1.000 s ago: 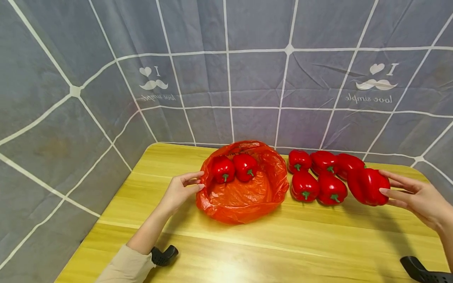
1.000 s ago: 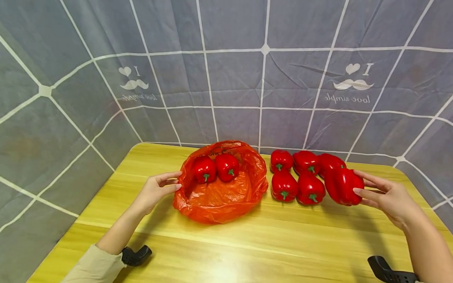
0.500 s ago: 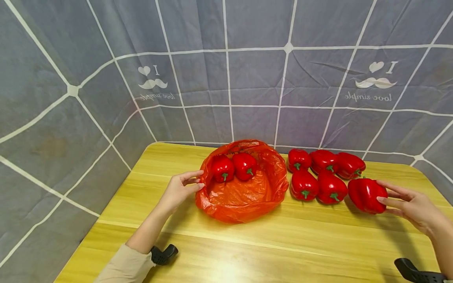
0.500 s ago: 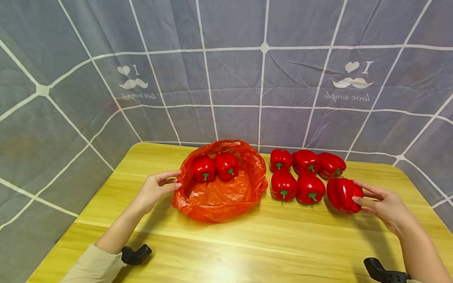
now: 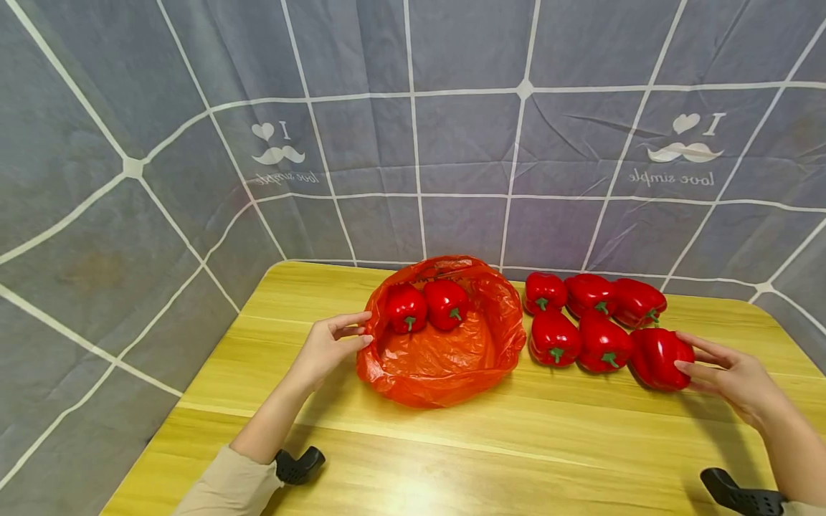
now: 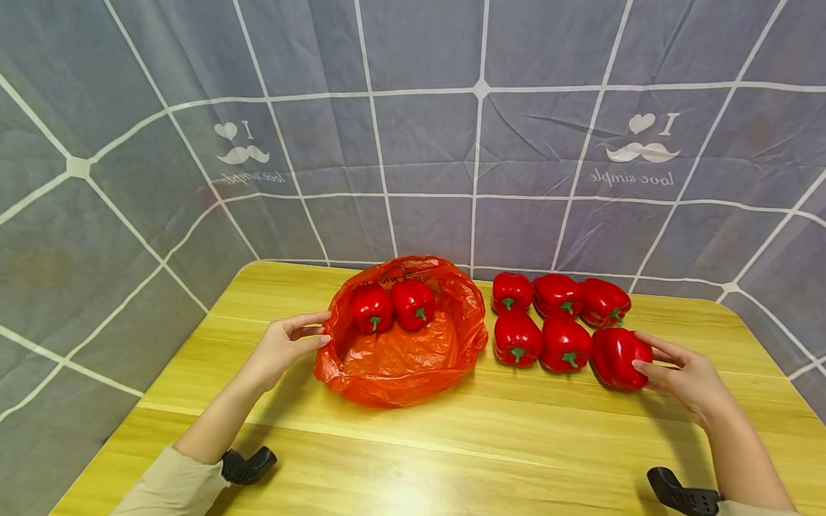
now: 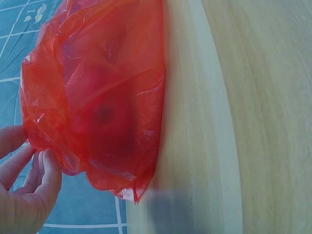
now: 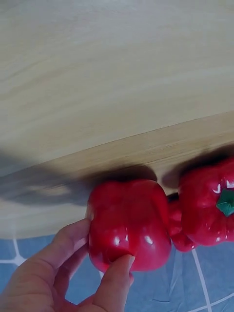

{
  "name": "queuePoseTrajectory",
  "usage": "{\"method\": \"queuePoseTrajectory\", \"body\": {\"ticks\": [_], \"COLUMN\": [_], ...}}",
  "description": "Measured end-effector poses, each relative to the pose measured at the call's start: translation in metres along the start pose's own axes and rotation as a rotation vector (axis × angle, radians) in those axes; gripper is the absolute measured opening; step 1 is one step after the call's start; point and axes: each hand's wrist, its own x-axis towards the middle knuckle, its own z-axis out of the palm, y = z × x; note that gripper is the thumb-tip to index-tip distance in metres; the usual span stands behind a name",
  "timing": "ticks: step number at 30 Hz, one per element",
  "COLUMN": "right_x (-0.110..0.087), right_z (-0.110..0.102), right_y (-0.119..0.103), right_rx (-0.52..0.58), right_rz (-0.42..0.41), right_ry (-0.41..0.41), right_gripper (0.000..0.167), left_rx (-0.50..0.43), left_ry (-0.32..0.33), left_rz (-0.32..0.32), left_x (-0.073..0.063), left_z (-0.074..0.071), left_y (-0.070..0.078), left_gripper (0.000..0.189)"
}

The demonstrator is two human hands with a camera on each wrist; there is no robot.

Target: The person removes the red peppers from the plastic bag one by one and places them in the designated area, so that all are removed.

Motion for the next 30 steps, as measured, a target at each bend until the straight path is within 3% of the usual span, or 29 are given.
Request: {"method": "queuePoseTrajectory", "body": {"ticks": [8, 16, 24, 30], "right_x": [0.004, 0.009, 0.013, 0.014], "right_z": [0.005, 0.001, 0.006, 0.005], "right_y": [-0.002, -0.002, -0.004, -0.004], "right_rx": [0.001, 0.014, -0.142, -0.136], "right_rz": [0.061, 0.051, 0.04, 0.056], "right_ry": [0.055, 0.018, 0.054, 0.074], "right_gripper": [0.049, 0.049, 0.048, 0.047], "left_rx": [-0.006, -0.001, -0.002, -0.001], "left_ry": [-0.006, -0.004, -0.006, -0.006], "left_rz": [0.002, 0.006, 0.001, 0.002], "left_x": [0.0, 0.0, -0.001, -0.001], "left_z": [0.001, 0.0, 0.001, 0.001], "left_y": [0.001, 0.002, 0.002, 0.002], "left_gripper": [0.04, 0.04, 0.04, 0.039]}}
